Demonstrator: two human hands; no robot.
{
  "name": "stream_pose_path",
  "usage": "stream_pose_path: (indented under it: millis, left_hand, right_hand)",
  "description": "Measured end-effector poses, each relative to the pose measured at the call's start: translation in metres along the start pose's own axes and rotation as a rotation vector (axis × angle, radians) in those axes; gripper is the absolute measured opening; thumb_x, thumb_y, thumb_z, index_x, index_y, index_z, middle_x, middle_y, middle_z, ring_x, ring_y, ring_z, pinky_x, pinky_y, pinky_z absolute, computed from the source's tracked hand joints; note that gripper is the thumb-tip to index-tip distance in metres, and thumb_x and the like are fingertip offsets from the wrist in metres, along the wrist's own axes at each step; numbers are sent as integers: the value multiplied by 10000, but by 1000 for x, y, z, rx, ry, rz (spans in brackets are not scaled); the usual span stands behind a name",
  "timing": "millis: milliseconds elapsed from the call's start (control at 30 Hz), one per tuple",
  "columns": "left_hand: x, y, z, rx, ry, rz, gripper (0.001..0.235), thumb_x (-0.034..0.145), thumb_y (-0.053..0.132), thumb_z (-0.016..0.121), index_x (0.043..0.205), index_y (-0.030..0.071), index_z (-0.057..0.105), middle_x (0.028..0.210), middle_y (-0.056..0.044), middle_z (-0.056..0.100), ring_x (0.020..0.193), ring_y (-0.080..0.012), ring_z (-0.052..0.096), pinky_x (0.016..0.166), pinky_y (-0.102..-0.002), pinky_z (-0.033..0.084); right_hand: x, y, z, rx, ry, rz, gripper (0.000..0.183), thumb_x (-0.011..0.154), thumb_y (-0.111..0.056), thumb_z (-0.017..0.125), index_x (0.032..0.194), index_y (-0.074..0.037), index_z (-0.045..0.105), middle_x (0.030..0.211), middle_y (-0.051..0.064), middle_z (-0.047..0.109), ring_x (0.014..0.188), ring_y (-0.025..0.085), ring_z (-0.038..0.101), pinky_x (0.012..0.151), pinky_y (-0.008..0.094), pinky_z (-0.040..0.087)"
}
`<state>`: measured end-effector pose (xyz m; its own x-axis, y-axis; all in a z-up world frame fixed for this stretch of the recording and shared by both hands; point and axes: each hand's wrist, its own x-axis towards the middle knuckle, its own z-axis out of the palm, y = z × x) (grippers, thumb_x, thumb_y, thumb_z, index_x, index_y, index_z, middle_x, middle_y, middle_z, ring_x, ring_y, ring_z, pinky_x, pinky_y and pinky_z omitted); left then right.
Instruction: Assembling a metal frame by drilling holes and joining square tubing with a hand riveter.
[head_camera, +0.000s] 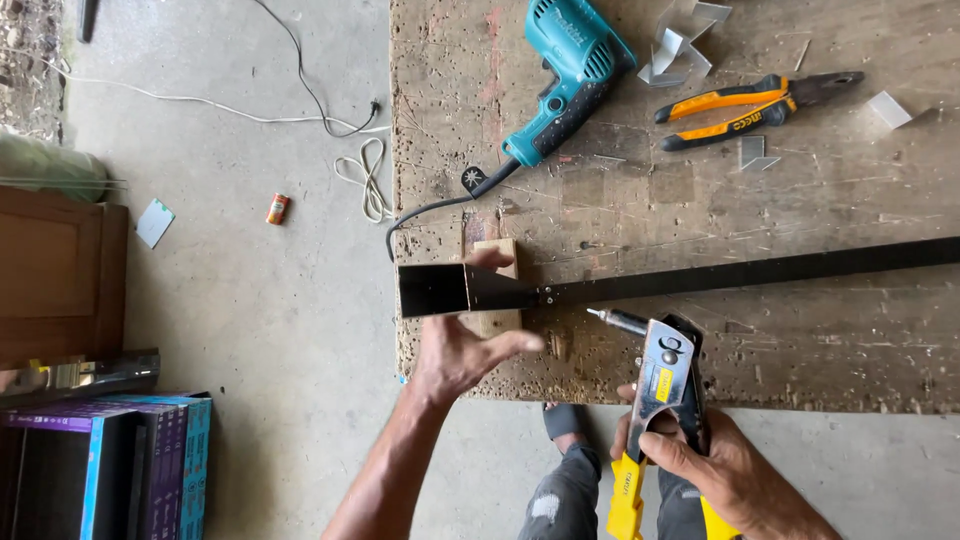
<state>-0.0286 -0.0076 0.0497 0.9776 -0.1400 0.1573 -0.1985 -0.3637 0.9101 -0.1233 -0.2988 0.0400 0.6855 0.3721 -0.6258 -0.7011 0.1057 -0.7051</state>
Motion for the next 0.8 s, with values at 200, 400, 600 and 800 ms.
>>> stream_pose_path:
  millis: [200, 400, 600, 800]
  left_hand:
    - [21, 46, 15, -478, 146, 216, 785, 742, 657, 824, 1226, 106, 547, 1161, -70, 656, 1034, -179, 675, 911, -324, 589]
    - [22, 48, 25, -470, 141, 40, 414, 812, 401, 836, 953, 126, 561, 890, -68, 680, 712, -121, 625, 681, -267, 522]
    - [27, 50, 29, -89, 187, 59, 289, 937, 413, 633, 787, 213, 487, 702, 67, 543, 587, -85, 474, 542, -265, 381]
    - [31, 48, 27, -87, 163, 109, 271, 951, 339, 571, 767, 165, 473, 723, 42, 561, 577, -114, 481, 552, -272, 415]
  right_hand:
    - [33, -19, -12, 2, -79, -161, 496, 885, -250, 647, 1314, -5, 683, 994, 221, 865, 1010, 352, 822, 957, 492, 637]
    - [69, -36, -25, 286, -183, -211, 543, 927, -154, 619, 1447, -6, 568, 1071, 263, 768, 1020, 437, 750, 971, 544, 562]
    - [92, -41, -28, 350, -154, -266, 515, 953, -139, 581, 1436, 36, 555, 1014, 271, 725, 959, 446, 721, 908, 550, 564]
    - [95, -36, -31, 346, -131, -257, 520, 960, -128, 575, 1457, 23, 552, 1000, 265, 724, 952, 453, 721, 907, 557, 572]
